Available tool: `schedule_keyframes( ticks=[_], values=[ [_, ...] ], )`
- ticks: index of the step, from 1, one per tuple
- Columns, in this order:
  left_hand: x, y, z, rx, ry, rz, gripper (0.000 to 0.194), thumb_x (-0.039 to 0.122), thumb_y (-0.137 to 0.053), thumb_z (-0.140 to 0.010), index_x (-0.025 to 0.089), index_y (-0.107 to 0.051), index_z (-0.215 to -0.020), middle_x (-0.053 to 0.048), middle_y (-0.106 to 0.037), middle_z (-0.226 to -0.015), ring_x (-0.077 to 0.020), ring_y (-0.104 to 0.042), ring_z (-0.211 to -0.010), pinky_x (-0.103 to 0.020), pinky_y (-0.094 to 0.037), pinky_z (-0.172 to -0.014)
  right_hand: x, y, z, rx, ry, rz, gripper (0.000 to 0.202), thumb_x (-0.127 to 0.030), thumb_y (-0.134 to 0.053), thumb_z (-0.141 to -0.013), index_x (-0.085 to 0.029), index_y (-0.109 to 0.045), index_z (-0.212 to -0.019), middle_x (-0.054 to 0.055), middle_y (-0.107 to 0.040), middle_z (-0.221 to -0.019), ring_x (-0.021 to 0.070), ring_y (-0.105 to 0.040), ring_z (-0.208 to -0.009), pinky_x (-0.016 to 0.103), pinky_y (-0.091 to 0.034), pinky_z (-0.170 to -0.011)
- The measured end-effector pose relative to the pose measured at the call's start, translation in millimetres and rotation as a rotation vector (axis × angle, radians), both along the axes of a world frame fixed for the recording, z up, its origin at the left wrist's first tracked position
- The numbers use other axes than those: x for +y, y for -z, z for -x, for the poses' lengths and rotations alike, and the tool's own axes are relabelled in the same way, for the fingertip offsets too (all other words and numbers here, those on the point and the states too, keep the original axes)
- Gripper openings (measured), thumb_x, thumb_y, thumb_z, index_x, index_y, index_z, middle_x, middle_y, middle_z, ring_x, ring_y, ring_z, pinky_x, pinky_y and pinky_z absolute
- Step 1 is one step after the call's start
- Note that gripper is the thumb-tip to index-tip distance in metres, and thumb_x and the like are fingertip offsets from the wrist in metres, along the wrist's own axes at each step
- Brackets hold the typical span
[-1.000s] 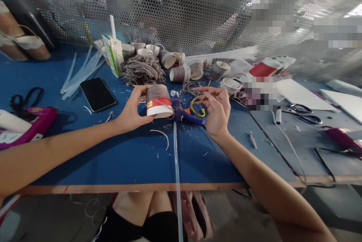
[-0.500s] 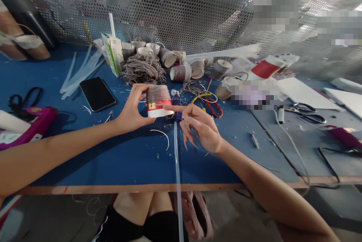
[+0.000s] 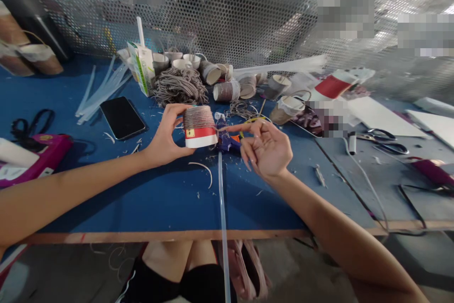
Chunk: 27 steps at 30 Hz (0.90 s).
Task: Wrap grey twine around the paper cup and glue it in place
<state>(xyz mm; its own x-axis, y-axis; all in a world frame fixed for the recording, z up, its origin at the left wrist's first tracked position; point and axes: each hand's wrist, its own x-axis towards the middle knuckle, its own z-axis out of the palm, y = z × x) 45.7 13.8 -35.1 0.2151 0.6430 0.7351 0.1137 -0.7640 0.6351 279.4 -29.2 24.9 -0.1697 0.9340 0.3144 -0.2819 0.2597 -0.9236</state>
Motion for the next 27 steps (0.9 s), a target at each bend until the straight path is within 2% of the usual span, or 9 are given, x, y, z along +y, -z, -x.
schedule_keyframes(
  ticks=[2, 4, 9, 12, 18, 27],
  values=[
    [0, 0.7, 1, 0.011, -0.005, 0.011, 0.076, 0.032, -0.087, -0.064, 0.026, -0.051, -0.13, -0.01, -0.049, -0.129, -0.0271, -0.052, -0.123, -0.044, -0.052, -0.103, 1, 0.2, 0, 0.045, 0.076, -0.085, 0.031, -0.042, -0.052, -0.087, -0.022, -0.042, -0.066, 0.002, -0.075, -0.081, 0.0035, -0.034, -0.027, 0.02, -0.031, -0.025],
    [1, 1.5, 1, 0.015, 0.004, 0.017, 0.077, 0.033, -0.088, -0.064, 0.027, -0.05, -0.131, -0.01, -0.049, -0.13, -0.0276, -0.052, -0.125, -0.046, -0.052, -0.104, -2, -0.9, 2, 0.039, 0.077, -0.143, 0.029, -0.04, -0.055, -0.087, -0.022, -0.045, -0.067, 0.001, -0.075, -0.085, 0.0035, -0.036, -0.028, 0.021, -0.034, -0.026],
    [3, 4.1, -2, -0.005, 0.064, 0.038, 0.079, 0.04, -0.088, -0.066, 0.028, -0.047, -0.132, -0.01, -0.047, -0.133, -0.0281, -0.05, -0.13, -0.05, -0.045, -0.114, -13, -1.8, 9, -0.133, -0.151, -0.084, 0.032, -0.042, -0.058, -0.089, -0.021, -0.046, -0.068, 0.007, -0.076, -0.104, 0.0021, -0.038, -0.031, 0.024, -0.044, -0.033],
    [4, 6.0, -4, -0.052, 0.126, 0.048, 0.08, 0.04, -0.088, -0.067, 0.028, -0.045, -0.134, -0.01, -0.047, -0.134, -0.0279, -0.05, -0.132, -0.05, -0.042, -0.118, -14, 0.5, 8, -0.142, -0.21, -0.064, 0.034, -0.044, -0.059, -0.089, -0.02, -0.046, -0.068, 0.009, -0.076, -0.105, 0.0021, -0.039, -0.032, 0.024, -0.045, -0.035],
    [5, 7.9, -6, -0.136, 0.214, 0.057, 0.089, 0.046, -0.091, -0.061, 0.029, -0.043, -0.134, -0.01, -0.049, -0.134, -0.0281, -0.052, -0.132, -0.049, -0.04, -0.119, -7, 1.8, 2, -0.092, -0.125, -0.046, 0.041, -0.049, -0.056, -0.088, -0.021, -0.043, -0.061, 0.011, -0.078, -0.095, 0.0039, -0.036, -0.028, 0.024, -0.041, -0.028],
    [5, 7.9, -6, -0.134, 0.231, 0.032, 0.083, 0.048, -0.088, -0.067, 0.029, -0.042, -0.134, -0.01, -0.051, -0.135, -0.0266, -0.055, -0.129, -0.047, -0.047, -0.113, 0, -0.5, 4, -0.006, -0.008, 0.081, 0.04, -0.046, -0.053, -0.084, -0.021, -0.039, -0.055, 0.007, -0.078, -0.081, 0.0034, -0.029, -0.025, 0.022, -0.032, -0.023]
  ],
)
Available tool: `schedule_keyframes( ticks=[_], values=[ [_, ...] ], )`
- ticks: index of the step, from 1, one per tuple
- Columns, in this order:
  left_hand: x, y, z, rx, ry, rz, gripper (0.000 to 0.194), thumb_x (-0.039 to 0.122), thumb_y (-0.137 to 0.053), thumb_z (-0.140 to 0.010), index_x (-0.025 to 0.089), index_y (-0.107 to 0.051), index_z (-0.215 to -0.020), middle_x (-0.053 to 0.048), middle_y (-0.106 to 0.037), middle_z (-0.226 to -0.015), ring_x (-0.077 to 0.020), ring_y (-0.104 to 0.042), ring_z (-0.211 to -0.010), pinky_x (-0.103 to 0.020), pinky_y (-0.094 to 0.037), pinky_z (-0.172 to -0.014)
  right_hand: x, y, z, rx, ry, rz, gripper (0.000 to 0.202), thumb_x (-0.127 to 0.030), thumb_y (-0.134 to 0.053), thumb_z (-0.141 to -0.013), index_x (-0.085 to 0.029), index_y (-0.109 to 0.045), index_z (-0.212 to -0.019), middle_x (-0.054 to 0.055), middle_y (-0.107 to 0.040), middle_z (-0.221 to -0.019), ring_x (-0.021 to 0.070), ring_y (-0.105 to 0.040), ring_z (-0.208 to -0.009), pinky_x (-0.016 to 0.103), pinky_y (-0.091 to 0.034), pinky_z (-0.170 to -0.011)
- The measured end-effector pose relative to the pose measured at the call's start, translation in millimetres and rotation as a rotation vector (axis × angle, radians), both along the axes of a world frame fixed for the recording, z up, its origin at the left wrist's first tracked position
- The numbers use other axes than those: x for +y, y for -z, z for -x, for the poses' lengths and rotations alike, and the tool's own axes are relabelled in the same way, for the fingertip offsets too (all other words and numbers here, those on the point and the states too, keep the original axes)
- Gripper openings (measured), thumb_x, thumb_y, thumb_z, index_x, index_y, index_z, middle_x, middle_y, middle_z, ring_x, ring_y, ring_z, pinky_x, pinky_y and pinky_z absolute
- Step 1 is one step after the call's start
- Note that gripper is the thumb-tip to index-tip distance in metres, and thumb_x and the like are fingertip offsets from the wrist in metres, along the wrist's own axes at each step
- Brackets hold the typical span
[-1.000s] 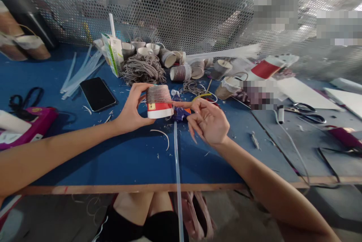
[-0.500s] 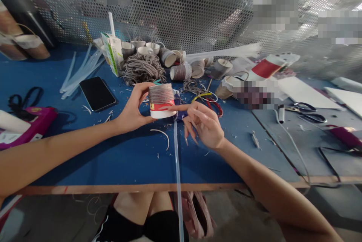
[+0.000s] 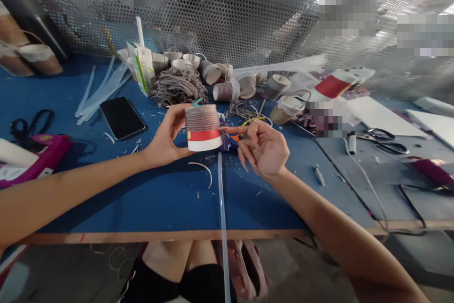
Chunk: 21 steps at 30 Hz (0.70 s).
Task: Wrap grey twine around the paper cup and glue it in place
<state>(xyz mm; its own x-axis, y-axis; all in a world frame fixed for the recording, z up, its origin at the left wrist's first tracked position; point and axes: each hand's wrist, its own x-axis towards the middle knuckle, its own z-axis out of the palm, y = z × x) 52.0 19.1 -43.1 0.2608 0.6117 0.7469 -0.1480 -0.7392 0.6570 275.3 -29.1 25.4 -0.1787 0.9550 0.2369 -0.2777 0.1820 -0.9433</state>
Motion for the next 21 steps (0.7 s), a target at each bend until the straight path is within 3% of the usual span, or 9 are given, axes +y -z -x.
schedule_keyframes(
  ticks=[7, 11, 15, 18, 21],
  values=[
    [1, 0.1, 2, 0.018, 0.021, -0.023, 0.081, 0.045, -0.086, -0.071, 0.03, -0.04, -0.136, -0.01, -0.049, -0.139, -0.0268, -0.053, -0.132, -0.044, -0.05, -0.109, 6, -0.2, -7, 0.103, 0.173, -0.033, 0.031, -0.036, -0.052, -0.087, -0.021, -0.04, -0.062, 0.002, -0.072, -0.075, 0.0028, -0.031, -0.027, 0.018, -0.026, -0.026],
    [2, 1.2, 2, 0.039, 0.035, 0.004, 0.083, 0.044, -0.087, -0.069, 0.031, -0.039, -0.136, -0.01, -0.047, -0.143, -0.0277, -0.052, -0.134, -0.045, -0.049, -0.11, -2, -2.9, -4, 0.092, -0.015, -0.125, 0.031, -0.04, -0.049, -0.089, -0.021, -0.043, -0.065, 0.006, -0.076, -0.089, 0.0036, -0.033, -0.027, 0.021, -0.029, -0.025],
    [1, 0.8, 1, 0.029, 0.04, 0.01, 0.082, 0.046, -0.087, -0.069, 0.031, -0.039, -0.134, -0.01, -0.046, -0.142, -0.0269, -0.053, -0.132, -0.045, -0.049, -0.11, -10, -3.1, 0, -0.001, -0.259, -0.079, 0.038, -0.05, -0.049, -0.089, -0.021, -0.041, -0.066, 0.013, -0.076, -0.11, 0.0044, -0.034, -0.028, 0.025, -0.034, -0.026],
    [0, -0.4, 2, 0.017, 0.061, 0.004, 0.08, 0.046, -0.086, -0.07, 0.032, -0.04, -0.133, -0.01, -0.048, -0.14, -0.0258, -0.055, -0.129, -0.044, -0.052, -0.107, -10, -4.7, 1, 0.002, -0.244, -0.029, 0.037, -0.05, -0.051, -0.087, -0.022, -0.041, -0.065, 0.014, -0.075, -0.115, 0.004, -0.033, -0.028, 0.025, -0.033, -0.026],
    [-2, -1.7, 5, 0.029, 0.084, -0.005, 0.081, 0.044, -0.087, -0.07, 0.033, -0.039, -0.134, -0.01, -0.049, -0.138, -0.025, -0.057, -0.126, -0.041, -0.055, -0.103, -8, -8.0, 1, 0.028, -0.181, 0.053, 0.035, -0.046, -0.055, -0.083, -0.022, -0.04, -0.063, 0.01, -0.078, -0.103, 0.0037, -0.029, -0.027, 0.023, -0.029, -0.024]
  ],
)
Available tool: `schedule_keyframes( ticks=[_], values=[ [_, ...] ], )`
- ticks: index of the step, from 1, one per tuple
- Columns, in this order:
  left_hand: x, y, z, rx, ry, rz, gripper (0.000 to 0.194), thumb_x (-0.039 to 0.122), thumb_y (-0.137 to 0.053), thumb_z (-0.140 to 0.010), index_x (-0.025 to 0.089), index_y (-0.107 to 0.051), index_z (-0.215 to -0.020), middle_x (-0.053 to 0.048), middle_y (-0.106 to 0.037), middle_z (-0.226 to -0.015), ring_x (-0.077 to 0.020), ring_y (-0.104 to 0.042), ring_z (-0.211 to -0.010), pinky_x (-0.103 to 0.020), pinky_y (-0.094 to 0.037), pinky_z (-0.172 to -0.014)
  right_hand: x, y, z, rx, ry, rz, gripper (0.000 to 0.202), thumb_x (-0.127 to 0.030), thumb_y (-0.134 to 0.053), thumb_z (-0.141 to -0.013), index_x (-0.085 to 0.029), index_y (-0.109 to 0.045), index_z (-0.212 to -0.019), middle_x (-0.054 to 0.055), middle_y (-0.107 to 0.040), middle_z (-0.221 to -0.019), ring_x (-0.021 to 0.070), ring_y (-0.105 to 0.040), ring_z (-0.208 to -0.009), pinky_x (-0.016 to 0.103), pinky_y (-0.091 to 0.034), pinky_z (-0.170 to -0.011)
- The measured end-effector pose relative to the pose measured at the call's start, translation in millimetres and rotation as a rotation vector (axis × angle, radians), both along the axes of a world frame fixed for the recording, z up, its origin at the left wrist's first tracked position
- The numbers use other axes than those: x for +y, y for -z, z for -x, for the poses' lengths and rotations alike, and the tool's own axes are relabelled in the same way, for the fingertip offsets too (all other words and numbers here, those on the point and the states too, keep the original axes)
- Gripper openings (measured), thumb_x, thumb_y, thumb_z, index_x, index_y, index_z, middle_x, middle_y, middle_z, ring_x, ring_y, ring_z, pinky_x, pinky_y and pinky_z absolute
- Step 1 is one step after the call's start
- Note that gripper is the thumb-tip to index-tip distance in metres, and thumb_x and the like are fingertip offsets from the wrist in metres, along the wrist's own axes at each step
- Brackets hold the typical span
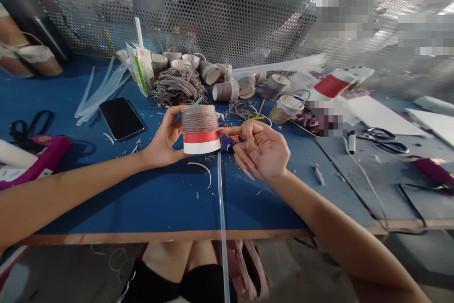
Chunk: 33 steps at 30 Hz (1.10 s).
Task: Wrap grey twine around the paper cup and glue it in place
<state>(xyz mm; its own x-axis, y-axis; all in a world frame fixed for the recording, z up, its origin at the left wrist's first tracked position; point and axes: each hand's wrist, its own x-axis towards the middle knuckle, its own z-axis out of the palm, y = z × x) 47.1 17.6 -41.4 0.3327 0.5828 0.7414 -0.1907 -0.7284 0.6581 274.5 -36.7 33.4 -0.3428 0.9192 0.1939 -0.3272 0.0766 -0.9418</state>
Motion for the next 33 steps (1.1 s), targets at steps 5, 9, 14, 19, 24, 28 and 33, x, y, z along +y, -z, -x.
schedule_keyframes(
  ticks=[5, 9, 14, 19, 24, 28, 33],
  values=[
    [-2, -1.9, 4, 0.032, -0.015, -0.009, 0.08, 0.045, -0.085, -0.072, 0.033, -0.038, -0.136, -0.01, -0.051, -0.138, -0.0245, -0.056, -0.127, -0.038, -0.056, -0.101, 9, 2.5, -3, -0.003, 0.029, 0.134, 0.04, -0.049, -0.058, -0.08, -0.021, -0.039, -0.06, 0.003, -0.077, -0.079, 0.0027, -0.026, -0.025, 0.02, -0.023, -0.022],
    [-2, -3.4, 4, 0.031, -0.004, -0.006, 0.083, 0.047, -0.086, -0.07, 0.033, -0.038, -0.136, -0.011, -0.048, -0.143, -0.0279, -0.054, -0.132, -0.045, -0.053, -0.107, 15, 10.7, -5, -0.046, 0.224, 0.033, 0.041, -0.049, -0.056, -0.087, -0.022, -0.037, -0.064, 0.0, -0.07, -0.07, 0.0011, -0.026, -0.026, 0.018, -0.022, -0.023],
    [-2, -5.7, 2, 0.082, 0.103, 0.004, 0.089, 0.048, -0.088, -0.067, 0.036, -0.037, -0.139, -0.012, -0.043, -0.151, -0.033, -0.048, -0.14, -0.054, -0.05, -0.11, 8, 12.6, -8, -0.209, 0.363, -0.443, 0.05, -0.047, -0.083, -0.07, -0.03, -0.048, -0.101, 0.002, -0.063, -0.126, -0.0014, -0.037, -0.038, 0.019, -0.039, -0.03],
    [1, -3.6, -1, 0.129, 0.113, 0.002, 0.096, 0.05, -0.09, -0.062, 0.038, -0.036, -0.141, -0.011, -0.038, -0.156, -0.0352, -0.039, -0.146, -0.06, -0.043, -0.115, 3, 18.1, -9, -0.467, 0.088, -0.514, 0.101, -0.035, -0.097, -0.047, -0.035, -0.04, -0.131, 0.013, -0.037, -0.156, 0.0026, -0.05, -0.05, 0.025, -0.048, -0.036],
    [3, -0.4, -2, 0.152, 0.04, -0.019, 0.112, 0.053, -0.092, -0.056, 0.038, -0.029, -0.147, -0.013, -0.031, -0.16, -0.0366, -0.032, -0.15, -0.062, -0.033, -0.12, 3, 21.6, -7, -0.522, 0.167, -0.609, 0.072, -0.02, -0.079, -0.073, -0.035, -0.035, -0.129, 0.013, -0.046, -0.15, -0.0006, -0.044, -0.044, 0.022, -0.042, -0.037],
    [-1, -1.7, -1, 0.167, -0.046, -0.065, 0.119, 0.055, -0.09, -0.059, 0.038, -0.019, -0.153, -0.015, -0.028, -0.161, -0.0389, -0.026, -0.152, -0.066, -0.031, -0.118, 2, 20.4, -6, -0.594, 0.173, -0.66, 0.065, -0.013, -0.072, -0.076, -0.032, -0.035, -0.126, 0.014, -0.048, -0.15, -0.0018, -0.037, -0.042, 0.021, -0.036, -0.036],
    [-7, -4.7, -1, 0.234, -0.152, -0.071, 0.091, 0.04, -0.086, -0.071, 0.032, -0.037, -0.148, -0.014, -0.053, -0.142, -0.0326, -0.054, -0.133, -0.052, -0.049, -0.109, 4, 24.8, -6, -0.61, 0.194, -0.682, 0.068, -0.016, -0.073, -0.078, -0.032, -0.035, -0.133, 0.016, -0.04, -0.156, -0.0008, -0.041, -0.044, 0.022, -0.036, -0.036]
  ],
)
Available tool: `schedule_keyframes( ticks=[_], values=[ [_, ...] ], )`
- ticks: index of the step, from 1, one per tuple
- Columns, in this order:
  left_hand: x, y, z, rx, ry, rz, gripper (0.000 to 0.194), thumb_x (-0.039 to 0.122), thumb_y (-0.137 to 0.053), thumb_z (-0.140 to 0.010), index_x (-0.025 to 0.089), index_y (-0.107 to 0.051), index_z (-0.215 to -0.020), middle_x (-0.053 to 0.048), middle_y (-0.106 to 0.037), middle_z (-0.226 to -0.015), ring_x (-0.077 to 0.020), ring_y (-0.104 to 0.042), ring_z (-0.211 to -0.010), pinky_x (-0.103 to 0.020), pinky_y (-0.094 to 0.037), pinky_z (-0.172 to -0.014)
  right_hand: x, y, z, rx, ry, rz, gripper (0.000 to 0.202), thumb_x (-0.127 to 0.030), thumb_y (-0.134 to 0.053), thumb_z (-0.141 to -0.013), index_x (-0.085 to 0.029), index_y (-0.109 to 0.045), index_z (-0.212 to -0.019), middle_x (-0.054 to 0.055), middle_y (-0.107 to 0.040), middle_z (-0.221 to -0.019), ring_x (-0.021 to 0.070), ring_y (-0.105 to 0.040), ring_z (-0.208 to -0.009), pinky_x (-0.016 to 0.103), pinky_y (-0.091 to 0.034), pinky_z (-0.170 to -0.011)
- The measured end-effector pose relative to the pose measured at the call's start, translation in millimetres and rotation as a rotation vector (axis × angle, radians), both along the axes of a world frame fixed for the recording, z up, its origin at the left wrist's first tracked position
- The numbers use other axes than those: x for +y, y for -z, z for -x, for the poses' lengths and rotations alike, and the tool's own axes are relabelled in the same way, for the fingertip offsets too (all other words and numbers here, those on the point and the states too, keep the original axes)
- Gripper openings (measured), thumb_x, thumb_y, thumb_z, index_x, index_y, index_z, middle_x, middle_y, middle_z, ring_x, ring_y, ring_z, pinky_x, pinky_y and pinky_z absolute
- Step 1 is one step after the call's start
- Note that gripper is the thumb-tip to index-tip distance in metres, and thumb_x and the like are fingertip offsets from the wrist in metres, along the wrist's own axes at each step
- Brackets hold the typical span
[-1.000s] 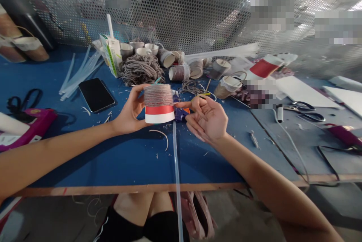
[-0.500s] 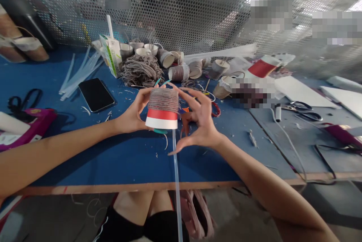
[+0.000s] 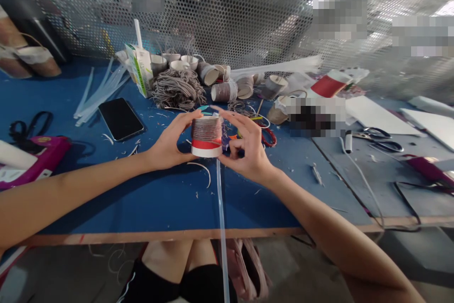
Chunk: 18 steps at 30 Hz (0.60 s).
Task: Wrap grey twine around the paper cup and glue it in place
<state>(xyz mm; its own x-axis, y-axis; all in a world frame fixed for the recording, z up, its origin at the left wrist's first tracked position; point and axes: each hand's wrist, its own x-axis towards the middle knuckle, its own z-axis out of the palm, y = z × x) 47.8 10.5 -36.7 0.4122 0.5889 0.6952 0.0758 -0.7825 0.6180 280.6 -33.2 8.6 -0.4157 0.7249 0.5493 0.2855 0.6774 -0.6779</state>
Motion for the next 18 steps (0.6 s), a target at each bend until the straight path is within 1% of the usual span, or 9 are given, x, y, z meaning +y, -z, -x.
schedule_keyframes(
  ticks=[2, 4, 6, 8, 11, 13, 14, 16, 18],
  values=[
    [0, -0.5, 0, 0.003, -0.054, -0.028, 0.085, 0.037, -0.086, -0.072, 0.029, -0.043, -0.144, -0.014, -0.055, -0.137, -0.0311, -0.058, -0.128, -0.048, -0.053, -0.105, -2, -0.5, 0, -0.009, -0.01, -0.018, 0.072, -0.018, -0.076, -0.077, -0.032, -0.035, -0.135, 0.017, -0.034, -0.16, -0.0008, -0.042, -0.043, 0.024, -0.04, -0.037],
    [1, -0.3, 0, -0.015, -0.094, -0.046, 0.082, 0.035, -0.086, -0.071, 0.028, -0.045, -0.142, -0.014, -0.055, -0.136, -0.0303, -0.058, -0.126, -0.047, -0.054, -0.103, -6, -2.9, -1, -0.004, -0.025, -0.028, 0.07, -0.019, -0.079, -0.074, -0.031, -0.038, -0.13, 0.017, -0.034, -0.16, -0.0005, -0.042, -0.042, 0.027, -0.045, -0.04],
    [2, 0.6, 0, -0.04, -0.118, -0.04, 0.081, 0.034, -0.086, -0.07, 0.027, -0.047, -0.139, -0.014, -0.055, -0.135, -0.0299, -0.057, -0.126, -0.048, -0.053, -0.105, -10, -5.6, -1, 0.01, -0.068, -0.022, 0.061, -0.019, -0.078, -0.074, -0.03, -0.042, -0.121, 0.015, -0.041, -0.156, -0.0001, -0.041, -0.042, 0.027, -0.047, -0.042],
    [4, 2.1, -1, -0.066, -0.13, -0.019, 0.08, 0.033, -0.087, -0.068, 0.026, -0.047, -0.137, -0.013, -0.055, -0.135, -0.0297, -0.057, -0.127, -0.049, -0.052, -0.107, -12, -7.1, -1, 0.036, -0.145, 0.009, 0.048, -0.02, -0.074, -0.076, -0.028, -0.043, -0.112, 0.014, -0.052, -0.147, 0.0003, -0.039, -0.041, 0.027, -0.047, -0.043],
    [6, 5.0, -2, -0.103, -0.13, -0.012, 0.081, 0.033, -0.088, -0.067, 0.026, -0.046, -0.136, -0.013, -0.053, -0.138, -0.0297, -0.055, -0.13, -0.049, -0.05, -0.11, -11, -7.3, -3, 0.07, -0.232, 0.081, 0.029, -0.026, -0.066, -0.082, -0.026, -0.044, -0.1, 0.012, -0.068, -0.127, 0.0014, -0.035, -0.04, 0.025, -0.039, -0.04],
    [7, 6.8, -2, -0.119, -0.118, -0.022, 0.08, 0.033, -0.088, -0.067, 0.026, -0.046, -0.135, -0.014, -0.052, -0.139, -0.0298, -0.053, -0.132, -0.05, -0.048, -0.112, -10, -7.1, -4, 0.078, -0.22, 0.137, 0.023, -0.03, -0.064, -0.086, -0.024, -0.044, -0.095, 0.012, -0.072, -0.118, 0.002, -0.034, -0.039, 0.024, -0.034, -0.039],
    [7, 7.5, -2, -0.123, -0.109, -0.026, 0.08, 0.033, -0.088, -0.067, 0.026, -0.046, -0.135, -0.014, -0.052, -0.14, -0.0296, -0.053, -0.133, -0.05, -0.047, -0.113, -10, -7.0, -4, 0.083, -0.206, 0.167, 0.022, -0.033, -0.063, -0.087, -0.024, -0.044, -0.093, 0.011, -0.073, -0.116, 0.0024, -0.036, -0.04, 0.024, -0.033, -0.04],
    [8, 8.4, -2, -0.123, -0.088, -0.022, 0.079, 0.031, -0.087, -0.068, 0.025, -0.045, -0.135, -0.014, -0.051, -0.14, -0.0295, -0.052, -0.135, -0.05, -0.045, -0.115, -10, -6.4, -4, 0.105, -0.185, 0.217, 0.023, -0.038, -0.063, -0.088, -0.024, -0.045, -0.092, 0.011, -0.074, -0.112, 0.0028, -0.037, -0.04, 0.024, -0.036, -0.04],
    [8, 8.5, -2, -0.127, -0.081, -0.007, 0.079, 0.031, -0.087, -0.069, 0.025, -0.043, -0.135, -0.015, -0.05, -0.141, -0.0296, -0.051, -0.136, -0.05, -0.044, -0.116, -9, -5.3, -3, 0.149, -0.163, 0.216, 0.024, -0.041, -0.06, -0.09, -0.023, -0.045, -0.091, 0.008, -0.074, -0.104, 0.003, -0.038, -0.039, 0.024, -0.037, -0.039]
  ],
)
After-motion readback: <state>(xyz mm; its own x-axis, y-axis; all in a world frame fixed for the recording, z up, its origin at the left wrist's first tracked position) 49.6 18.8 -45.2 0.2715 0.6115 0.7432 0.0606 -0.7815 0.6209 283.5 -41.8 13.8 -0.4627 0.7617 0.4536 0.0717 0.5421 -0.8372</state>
